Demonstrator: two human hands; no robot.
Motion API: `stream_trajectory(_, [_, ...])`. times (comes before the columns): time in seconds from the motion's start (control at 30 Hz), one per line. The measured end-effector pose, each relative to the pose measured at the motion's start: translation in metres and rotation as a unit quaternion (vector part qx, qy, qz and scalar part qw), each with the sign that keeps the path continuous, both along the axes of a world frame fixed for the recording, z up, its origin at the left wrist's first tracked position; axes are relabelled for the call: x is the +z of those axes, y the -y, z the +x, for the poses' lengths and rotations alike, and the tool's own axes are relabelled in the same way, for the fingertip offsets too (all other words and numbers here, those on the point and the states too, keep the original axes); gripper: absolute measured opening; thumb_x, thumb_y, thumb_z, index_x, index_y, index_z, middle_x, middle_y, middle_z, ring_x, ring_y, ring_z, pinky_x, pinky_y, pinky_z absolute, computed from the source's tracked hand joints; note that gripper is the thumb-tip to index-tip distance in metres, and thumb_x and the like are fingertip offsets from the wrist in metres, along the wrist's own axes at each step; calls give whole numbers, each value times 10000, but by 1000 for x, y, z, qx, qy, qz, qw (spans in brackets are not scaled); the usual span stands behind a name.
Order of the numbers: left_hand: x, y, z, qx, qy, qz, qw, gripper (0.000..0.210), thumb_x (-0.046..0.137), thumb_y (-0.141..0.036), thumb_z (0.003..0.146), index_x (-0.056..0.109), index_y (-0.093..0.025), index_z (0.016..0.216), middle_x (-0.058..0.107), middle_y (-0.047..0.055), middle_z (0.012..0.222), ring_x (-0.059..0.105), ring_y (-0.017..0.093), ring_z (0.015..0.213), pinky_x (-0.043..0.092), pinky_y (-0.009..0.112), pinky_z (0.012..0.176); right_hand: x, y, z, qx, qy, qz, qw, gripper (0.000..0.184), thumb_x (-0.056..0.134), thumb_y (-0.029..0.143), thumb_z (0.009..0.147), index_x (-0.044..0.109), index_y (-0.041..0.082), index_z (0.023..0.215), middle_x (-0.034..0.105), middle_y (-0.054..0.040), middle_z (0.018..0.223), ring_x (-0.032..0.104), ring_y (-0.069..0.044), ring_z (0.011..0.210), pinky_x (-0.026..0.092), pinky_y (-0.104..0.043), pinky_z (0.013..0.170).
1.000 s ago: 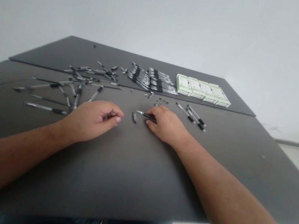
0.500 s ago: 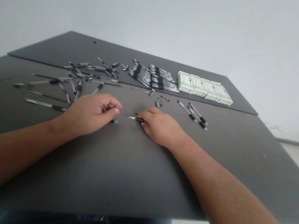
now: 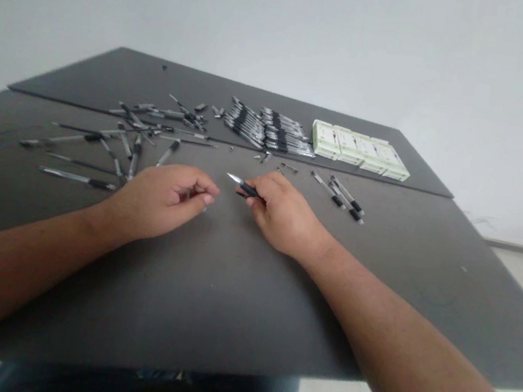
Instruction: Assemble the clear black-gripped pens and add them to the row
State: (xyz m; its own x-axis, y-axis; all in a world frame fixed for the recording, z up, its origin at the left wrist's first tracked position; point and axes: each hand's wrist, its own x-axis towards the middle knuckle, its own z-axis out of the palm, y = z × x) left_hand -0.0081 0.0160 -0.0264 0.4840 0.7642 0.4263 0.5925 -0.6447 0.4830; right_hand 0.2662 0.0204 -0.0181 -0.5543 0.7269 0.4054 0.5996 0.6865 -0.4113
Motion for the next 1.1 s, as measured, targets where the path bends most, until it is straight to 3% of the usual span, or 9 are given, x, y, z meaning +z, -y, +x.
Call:
stream_trajectory(0.13, [2,4,1,-49,8,-1,999,266,613,-321,1026,810,-204,1161,856,44,1044,794,212,927,584,335,864,6,14,-9,-8,-81,-57,995,160,692,182,1005,760,225,1144,803,-23,985,685,-179,814,540,-315,771])
stream_trajectory(0.23, [3,7,2,-61,23,-31,997,261,628,-340,1037,814,-210,1167,864,36,1058,804,205,938,592,324,869,5,19,-13,-20,-112,-81,990,135,722,191,986,754,235,1110,774,9,901,654,-156,740,501,-295,693])
stream_trajectory(0.53, [12,16,10,-43,95,-132,986,165,695,-323,964,799,-217,1036,817,-12,867,753,160,771,552,252,695,4,21,-17,54,-121,4,991,101,784,194,975,703,249,996,714,2,901,639,-161,785,501,-300,724])
stream_trajectory(0.67, [14,15,9,-15,119,-138,983,141,727,-323,948,817,-221,986,803,-14,821,733,152,740,540,248,686,7,21,-14,47,-94,16,994,96,773,198,978,730,245,1051,738,-2,918,657,-167,794,525,-303,749])
stream_trajectory(0.83, [7,1,4,54,187,-189,962,230,749,-372,952,820,-201,1089,810,14,851,689,139,616,545,258,593,10,10,1,26,-35,56,997,228,642,295,1089,779,213,1251,798,-75,1063,731,-228,937,584,-374,881])
stream_trajectory(0.93, [1,-5,4,78,251,-207,942,244,725,-356,963,805,-188,1121,821,35,894,676,130,586,568,259,568,10,4,9,1,-12,87,996,286,536,242,1124,800,209,1229,807,-91,1048,754,-249,990,595,-397,927])
stream_trajectory(1.1, [0,-6,3,71,266,-207,939,225,728,-347,963,801,-193,1110,813,31,867,686,133,588,582,263,575,9,3,10,-5,9,110,994,278,565,225,1112,822,208,1219,814,-91,1025,765,-258,993,609,-403,924])
